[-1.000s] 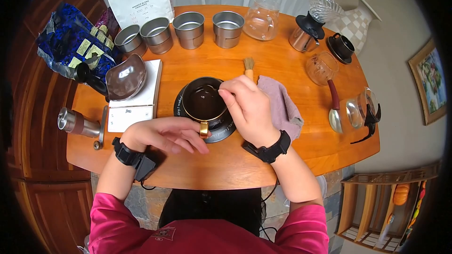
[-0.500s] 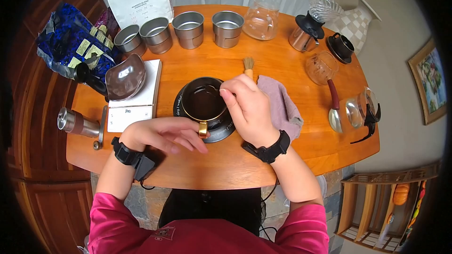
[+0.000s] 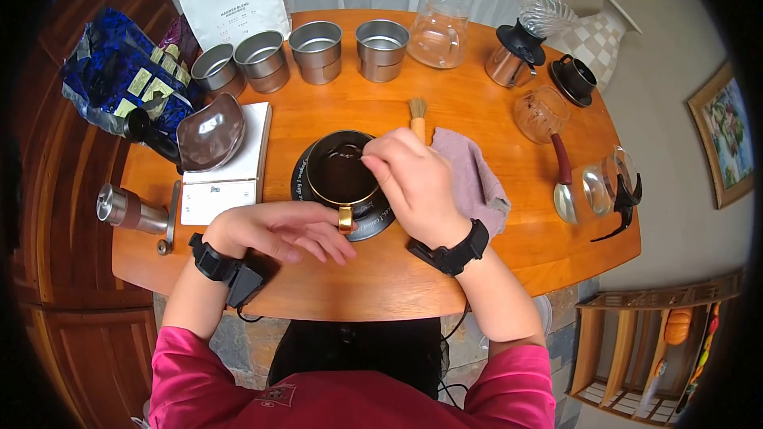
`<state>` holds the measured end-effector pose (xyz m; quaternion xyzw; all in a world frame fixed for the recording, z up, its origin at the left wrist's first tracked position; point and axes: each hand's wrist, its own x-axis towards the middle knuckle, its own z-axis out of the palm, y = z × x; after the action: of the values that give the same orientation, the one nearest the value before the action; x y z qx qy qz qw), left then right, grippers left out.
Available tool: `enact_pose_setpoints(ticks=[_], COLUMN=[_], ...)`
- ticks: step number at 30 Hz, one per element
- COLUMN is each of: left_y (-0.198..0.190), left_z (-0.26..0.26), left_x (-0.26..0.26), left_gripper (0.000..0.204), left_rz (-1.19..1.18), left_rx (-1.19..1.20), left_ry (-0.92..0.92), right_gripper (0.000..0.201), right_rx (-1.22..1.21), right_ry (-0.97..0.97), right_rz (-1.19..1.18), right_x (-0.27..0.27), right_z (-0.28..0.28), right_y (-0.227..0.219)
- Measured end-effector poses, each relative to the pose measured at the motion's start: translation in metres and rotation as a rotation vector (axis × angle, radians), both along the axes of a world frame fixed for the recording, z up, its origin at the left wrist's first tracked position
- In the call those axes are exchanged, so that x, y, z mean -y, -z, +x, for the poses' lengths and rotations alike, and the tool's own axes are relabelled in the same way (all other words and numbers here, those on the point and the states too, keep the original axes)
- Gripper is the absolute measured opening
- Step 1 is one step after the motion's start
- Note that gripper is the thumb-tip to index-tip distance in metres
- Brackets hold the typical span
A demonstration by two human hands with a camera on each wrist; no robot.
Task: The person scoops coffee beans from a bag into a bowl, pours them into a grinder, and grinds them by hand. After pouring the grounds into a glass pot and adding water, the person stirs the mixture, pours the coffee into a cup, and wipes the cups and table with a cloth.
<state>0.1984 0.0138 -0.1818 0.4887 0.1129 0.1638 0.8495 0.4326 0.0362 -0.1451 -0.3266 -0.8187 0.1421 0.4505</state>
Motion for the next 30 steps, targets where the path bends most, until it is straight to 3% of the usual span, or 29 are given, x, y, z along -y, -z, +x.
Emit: enact_pose_setpoints(ticks=[2,11,14,23,30], left_y=[-0.004,-0.003,-0.001,-0.007,-0.005], left_z=[-0.003,-0.004,-0.001,-0.009,0.003], left_x=[-0.001,-0.001,0.001,-0.002,0.002], left_gripper=[0.060,0.062,0.062,0.062,0.065], left_rz=[0.015,-0.002,-0.002,0.022,-0.013], left_rx=[-0.033,-0.028,-0.022,-0.100,-0.035], left_ry=[-0.013,-0.021,-0.008,-0.034,0.022], right_gripper=[0.005,0.006,0.005,0.005,0.005], right_rx=[-0.001,-0.138,-0.077,-0.016,-0.071], right_ry=[0.063,-0.257,-0.264,0.015,-0.161], right_rz=[0.035,-0.132,-0.132,0.013,-0.068], right_x=[0.001,0.004,0.005,0.000,0.004], right_z=[0.002,0.006,0.001,-0.001,0.008], right_y=[-0.003,-0.001,-0.002,0.000,-0.003])
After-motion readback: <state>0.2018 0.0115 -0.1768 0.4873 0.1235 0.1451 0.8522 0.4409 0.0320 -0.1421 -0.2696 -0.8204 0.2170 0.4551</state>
